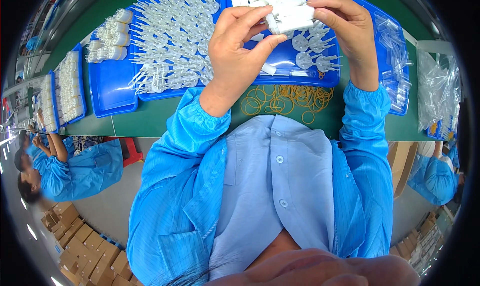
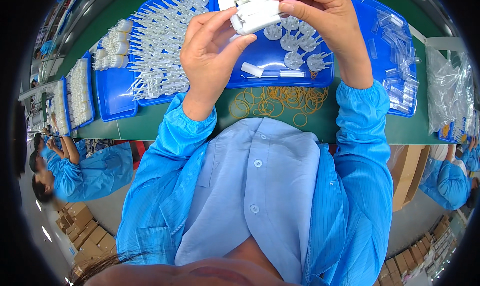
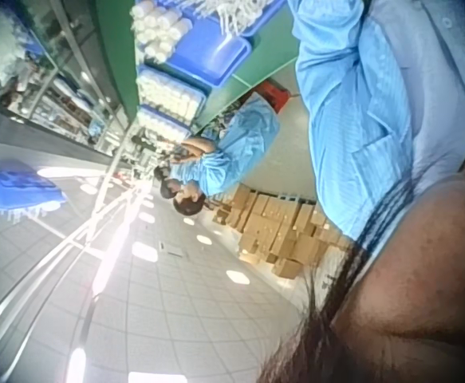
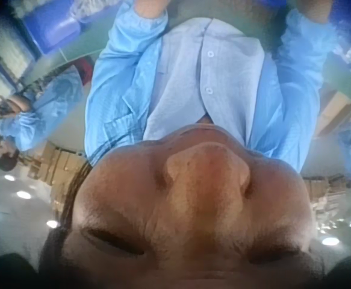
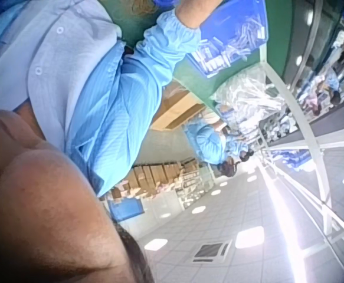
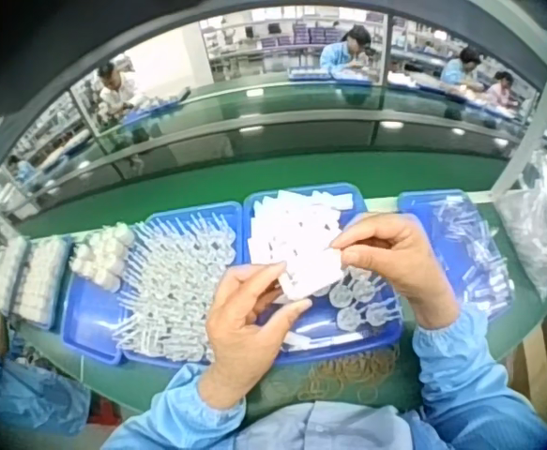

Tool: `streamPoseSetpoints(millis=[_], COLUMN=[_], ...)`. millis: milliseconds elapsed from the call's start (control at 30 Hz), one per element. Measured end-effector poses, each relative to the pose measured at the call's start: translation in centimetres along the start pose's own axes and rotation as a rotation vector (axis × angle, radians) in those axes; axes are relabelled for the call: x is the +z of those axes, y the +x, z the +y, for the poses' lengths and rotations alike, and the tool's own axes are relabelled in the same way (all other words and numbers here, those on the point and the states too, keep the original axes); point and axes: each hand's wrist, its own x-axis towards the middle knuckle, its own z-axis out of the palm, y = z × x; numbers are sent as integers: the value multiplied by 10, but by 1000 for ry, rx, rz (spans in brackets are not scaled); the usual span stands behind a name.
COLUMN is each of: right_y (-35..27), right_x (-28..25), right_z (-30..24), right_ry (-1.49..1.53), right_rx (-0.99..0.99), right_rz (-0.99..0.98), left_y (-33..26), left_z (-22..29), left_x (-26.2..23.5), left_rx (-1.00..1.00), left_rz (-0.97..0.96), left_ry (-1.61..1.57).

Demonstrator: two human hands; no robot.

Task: The person assembles medical supplies by inserting white plastic components into clear plastic sheaths. They then secure the assembled units with yellow rubber bands and place them into blue trays. The process is repetitive, involving picking, inserting, and bundling components.

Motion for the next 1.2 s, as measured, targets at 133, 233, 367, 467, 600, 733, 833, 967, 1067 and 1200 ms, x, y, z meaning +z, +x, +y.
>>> streamPoseSetpoints(millis=[133, 233, 367, 467, 600, 733, 833, 967, 1067, 1200], right_y=[-4, -4, -2, 3, -4, -40, -80, -131, -179, -218], right_x=[7, 11, 19, 20, 10, -34, -47, -80, -124, -142], right_z=[-4, -5, -18, -15, -36, -51, -50, -26, -26, -3], right_ry=[-192, -223, -345, -406, -309, -379, -489, -726, -835, -1109], right_rx=[-53, -94, -39, -273, -211, -145, 8, 166, 231, 421], right_rz=[0, 12, 88, -10, 254, 304, 298, 560, 817, 576], left_y=[0, 0, 1, 0, -1, -6, -16, -39, -50, -46], left_z=[0, 2, 10, 10, 6, 2, 11, 16, 19, 19], left_x=[-1, 2, 5, 0, -4, -25, -26, -14, -5, 5], left_rx=[15, 0, -47, -14, -284, -423, -523, -677, -711, -774], left_rz=[-4, 25, 43, -22, 39, 202, 124, 65, -43, -32], left_ry=[49, 1, -51, 53, -408, -673, -869, -861, -927, -888])
